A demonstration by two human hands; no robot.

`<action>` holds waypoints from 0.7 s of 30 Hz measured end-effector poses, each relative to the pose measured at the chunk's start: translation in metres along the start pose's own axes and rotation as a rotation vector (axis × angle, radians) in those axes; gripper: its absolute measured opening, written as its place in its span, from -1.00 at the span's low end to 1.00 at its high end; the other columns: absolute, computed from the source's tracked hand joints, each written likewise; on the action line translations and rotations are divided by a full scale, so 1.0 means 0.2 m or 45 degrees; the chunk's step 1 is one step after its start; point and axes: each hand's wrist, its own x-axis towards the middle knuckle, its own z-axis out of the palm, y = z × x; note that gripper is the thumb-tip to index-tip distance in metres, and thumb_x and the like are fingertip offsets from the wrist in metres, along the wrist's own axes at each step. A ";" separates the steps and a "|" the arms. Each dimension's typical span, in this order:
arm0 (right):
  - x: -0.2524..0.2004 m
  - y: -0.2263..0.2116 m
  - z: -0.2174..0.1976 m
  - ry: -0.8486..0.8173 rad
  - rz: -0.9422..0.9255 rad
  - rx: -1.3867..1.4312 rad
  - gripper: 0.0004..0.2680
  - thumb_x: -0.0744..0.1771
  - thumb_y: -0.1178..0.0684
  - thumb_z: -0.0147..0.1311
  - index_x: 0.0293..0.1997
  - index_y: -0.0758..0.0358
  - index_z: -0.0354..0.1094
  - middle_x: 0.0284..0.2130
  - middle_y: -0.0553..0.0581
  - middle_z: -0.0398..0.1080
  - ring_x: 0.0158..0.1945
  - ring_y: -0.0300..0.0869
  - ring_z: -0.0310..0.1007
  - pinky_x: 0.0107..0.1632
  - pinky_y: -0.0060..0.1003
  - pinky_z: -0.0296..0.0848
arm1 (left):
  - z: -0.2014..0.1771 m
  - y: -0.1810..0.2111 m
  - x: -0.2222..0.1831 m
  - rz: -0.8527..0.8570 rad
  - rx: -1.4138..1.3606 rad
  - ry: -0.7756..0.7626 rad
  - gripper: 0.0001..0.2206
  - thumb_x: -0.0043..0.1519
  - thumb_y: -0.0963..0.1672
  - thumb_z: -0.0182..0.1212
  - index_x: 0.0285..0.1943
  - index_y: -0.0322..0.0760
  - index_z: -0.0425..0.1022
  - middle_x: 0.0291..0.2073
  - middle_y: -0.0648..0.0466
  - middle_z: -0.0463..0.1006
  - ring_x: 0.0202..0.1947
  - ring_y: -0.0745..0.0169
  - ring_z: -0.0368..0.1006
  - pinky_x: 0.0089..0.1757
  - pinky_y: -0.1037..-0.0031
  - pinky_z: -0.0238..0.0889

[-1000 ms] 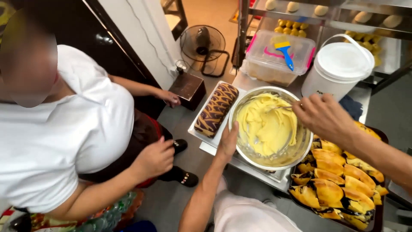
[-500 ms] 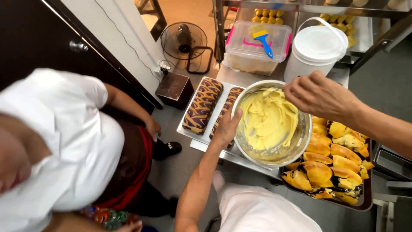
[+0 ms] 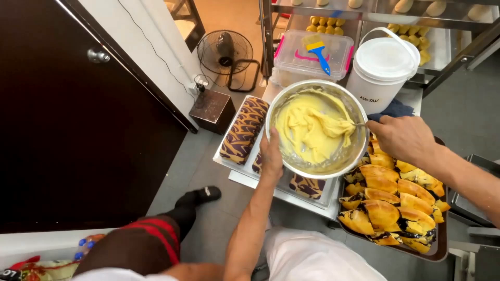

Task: Applying a liquid glaze to pastries and bread loaves using a pastry brush.

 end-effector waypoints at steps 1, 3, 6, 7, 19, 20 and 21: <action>0.01 -0.03 -0.04 0.000 0.002 -0.002 -0.81 0.23 0.09 -0.24 -0.14 -0.01 0.22 -0.76 -0.05 0.14 -0.76 -0.13 0.15 -0.73 -0.29 0.03 | 0.02 0.01 -0.01 0.000 -0.002 -0.003 -0.44 -0.01 0.05 -0.08 0.12 -0.31 0.12 -0.04 -0.14 0.31 -0.02 -0.04 0.26 -0.12 0.23 0.24; 0.04 -0.10 -0.14 -0.254 0.356 0.439 -0.79 0.28 -0.05 -0.30 -0.15 -0.03 0.31 -0.51 -0.04 0.43 -0.57 -0.13 0.39 -0.56 -0.26 0.36 | 0.04 0.05 -0.03 0.045 0.405 0.024 -0.39 0.01 0.11 -0.26 0.20 -0.21 -0.04 0.09 -0.11 0.17 0.11 -0.01 0.09 0.00 0.29 0.08; 0.07 -0.18 -0.17 -0.325 0.440 0.719 -0.79 0.28 -0.06 -0.25 -0.17 0.02 0.33 -0.60 0.01 0.44 -0.65 -0.16 0.30 -0.57 -0.34 0.15 | 0.04 0.01 0.00 0.096 0.467 0.043 -0.33 -0.03 0.16 -0.28 0.22 -0.19 -0.08 0.10 -0.11 0.16 0.11 0.00 0.09 0.00 0.30 0.08; 0.07 -0.19 -0.20 -0.328 0.441 0.723 -0.79 0.28 -0.06 -0.25 -0.17 0.02 0.33 -0.60 0.01 0.44 -0.65 -0.16 0.30 -0.57 -0.34 0.15 | 0.03 0.01 0.01 0.093 0.471 0.043 -0.33 -0.03 0.16 -0.28 0.22 -0.19 -0.08 0.10 -0.11 0.16 0.11 0.00 0.09 0.00 0.30 0.08; 0.07 -0.31 -0.58 -0.143 0.995 1.189 -0.82 0.27 -0.01 -0.14 -0.17 0.11 0.37 -0.87 0.10 0.09 -0.75 -0.19 -0.05 -0.59 -0.31 0.00 | -0.10 0.06 0.23 0.023 0.097 0.074 -0.44 0.08 0.05 -0.30 0.22 -0.27 -0.11 0.10 -0.15 0.13 0.10 -0.04 0.09 -0.01 0.25 0.09; 0.08 -0.32 -0.58 -0.122 1.001 1.203 -0.83 0.29 0.00 -0.15 -0.19 0.14 0.35 -0.84 0.10 0.10 -0.75 -0.19 -0.05 -0.60 -0.30 -0.03 | -0.10 0.08 0.25 -0.022 0.092 0.111 -0.47 0.09 0.03 -0.32 0.22 -0.25 -0.10 0.10 -0.14 0.13 0.10 -0.04 0.09 0.00 0.24 0.09; 0.09 -0.34 -0.59 -0.105 1.003 1.219 -0.84 0.30 0.01 -0.16 -0.20 0.17 0.34 -0.81 0.10 0.12 -0.74 -0.19 -0.05 -0.61 -0.30 -0.06 | -0.11 0.10 0.27 -0.067 0.090 0.156 -0.50 0.10 0.02 -0.34 0.22 -0.23 -0.09 0.11 -0.12 0.13 0.10 -0.04 0.09 0.00 0.24 0.08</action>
